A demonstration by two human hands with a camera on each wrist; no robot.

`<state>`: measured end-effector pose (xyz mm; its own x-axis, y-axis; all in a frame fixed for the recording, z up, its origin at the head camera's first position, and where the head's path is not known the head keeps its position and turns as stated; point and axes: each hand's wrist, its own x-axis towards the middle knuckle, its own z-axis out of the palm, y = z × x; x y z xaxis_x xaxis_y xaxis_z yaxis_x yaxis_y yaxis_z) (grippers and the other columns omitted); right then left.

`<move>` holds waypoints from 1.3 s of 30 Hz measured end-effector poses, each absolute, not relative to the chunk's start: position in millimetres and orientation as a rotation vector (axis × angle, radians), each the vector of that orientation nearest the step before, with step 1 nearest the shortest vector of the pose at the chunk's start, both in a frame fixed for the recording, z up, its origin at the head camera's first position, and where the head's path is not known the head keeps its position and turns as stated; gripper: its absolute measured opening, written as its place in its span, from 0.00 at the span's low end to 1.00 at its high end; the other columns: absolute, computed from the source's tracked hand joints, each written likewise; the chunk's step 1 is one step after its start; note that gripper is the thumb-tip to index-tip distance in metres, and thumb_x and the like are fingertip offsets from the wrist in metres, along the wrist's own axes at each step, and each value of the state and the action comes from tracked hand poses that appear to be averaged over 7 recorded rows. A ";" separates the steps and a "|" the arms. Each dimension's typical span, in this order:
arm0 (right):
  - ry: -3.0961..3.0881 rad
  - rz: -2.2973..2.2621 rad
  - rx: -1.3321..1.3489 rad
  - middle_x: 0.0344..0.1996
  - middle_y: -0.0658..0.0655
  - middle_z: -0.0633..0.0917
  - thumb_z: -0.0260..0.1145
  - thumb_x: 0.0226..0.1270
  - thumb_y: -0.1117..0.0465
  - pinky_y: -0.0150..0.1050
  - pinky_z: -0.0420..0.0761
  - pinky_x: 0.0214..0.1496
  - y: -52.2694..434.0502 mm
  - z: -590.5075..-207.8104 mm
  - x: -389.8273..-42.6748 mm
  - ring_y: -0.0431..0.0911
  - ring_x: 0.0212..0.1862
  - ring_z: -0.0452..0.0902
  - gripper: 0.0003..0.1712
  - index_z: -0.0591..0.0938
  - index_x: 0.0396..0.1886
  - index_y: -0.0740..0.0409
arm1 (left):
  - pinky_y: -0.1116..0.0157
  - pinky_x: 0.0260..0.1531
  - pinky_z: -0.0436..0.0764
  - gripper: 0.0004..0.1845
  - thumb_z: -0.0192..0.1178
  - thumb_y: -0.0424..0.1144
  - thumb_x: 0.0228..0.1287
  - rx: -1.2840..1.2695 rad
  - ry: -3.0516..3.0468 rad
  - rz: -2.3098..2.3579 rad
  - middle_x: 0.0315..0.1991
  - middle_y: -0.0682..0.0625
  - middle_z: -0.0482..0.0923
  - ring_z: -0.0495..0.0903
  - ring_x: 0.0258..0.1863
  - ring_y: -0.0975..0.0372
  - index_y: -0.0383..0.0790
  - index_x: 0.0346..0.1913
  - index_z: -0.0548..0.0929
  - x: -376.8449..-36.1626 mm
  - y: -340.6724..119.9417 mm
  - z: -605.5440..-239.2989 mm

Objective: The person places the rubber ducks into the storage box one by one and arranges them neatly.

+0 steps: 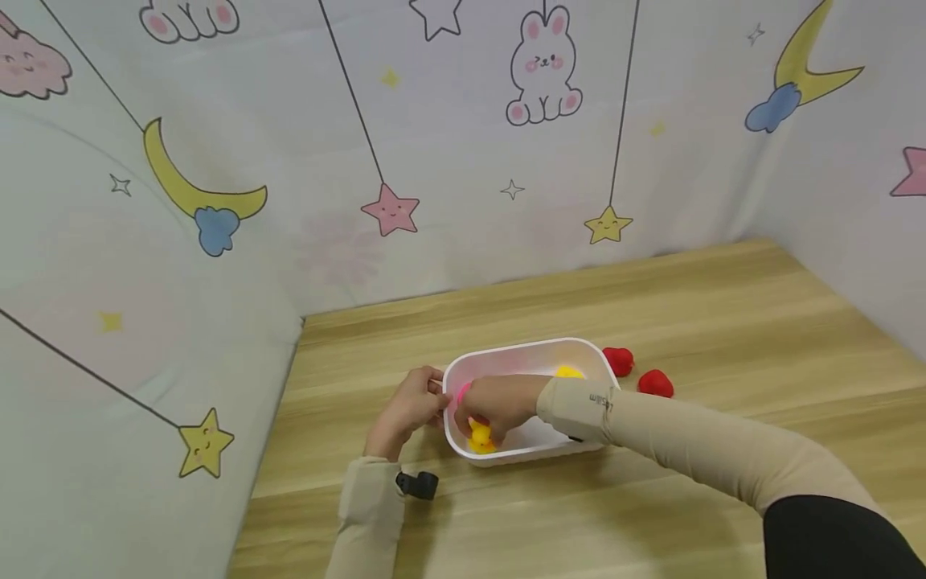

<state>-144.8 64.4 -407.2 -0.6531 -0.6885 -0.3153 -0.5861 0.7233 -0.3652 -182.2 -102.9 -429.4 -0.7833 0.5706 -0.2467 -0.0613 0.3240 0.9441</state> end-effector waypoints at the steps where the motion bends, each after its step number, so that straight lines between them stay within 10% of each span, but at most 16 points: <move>1: 2.491 -0.311 -0.979 0.21 0.43 0.75 0.79 0.38 0.63 0.25 0.72 0.31 64.6 -407.9 -143.9 0.37 0.27 0.67 0.18 0.81 0.30 0.46 | 0.56 0.19 0.83 0.17 0.53 0.22 0.55 0.450 2.043 1.486 0.24 0.44 0.72 0.73 0.12 0.61 0.22 0.49 0.68 -181.7 -102.2 -429.5; 17: 2.609 -0.341 -0.880 0.27 0.47 0.79 0.74 0.45 0.63 0.27 0.75 0.31 87.8 -382.2 -130.9 0.38 0.28 0.70 0.22 0.80 0.43 0.51 | 0.57 0.18 0.83 0.17 0.54 0.22 0.55 0.484 2.059 1.479 0.29 0.38 0.74 0.73 0.12 0.61 0.22 0.48 0.68 -179.1 -98.1 -435.7; 39: 2.986 -0.990 0.003 0.46 0.59 0.80 0.68 0.54 0.64 0.49 0.78 0.51 268.5 -361.9 -46.2 0.52 0.48 0.76 0.22 0.76 0.51 0.60 | 0.57 0.20 0.84 0.18 0.52 0.24 0.59 0.454 2.130 1.416 0.31 0.40 0.71 0.73 0.12 0.60 0.22 0.53 0.68 -181.4 -99.3 -431.3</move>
<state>-46.2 268.5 -361.9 -1.0000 0.0029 0.0031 0.0004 0.8019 -0.5974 -181.4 -99.3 -431.3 -0.7993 0.5477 -0.2473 -0.0162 0.3918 0.9199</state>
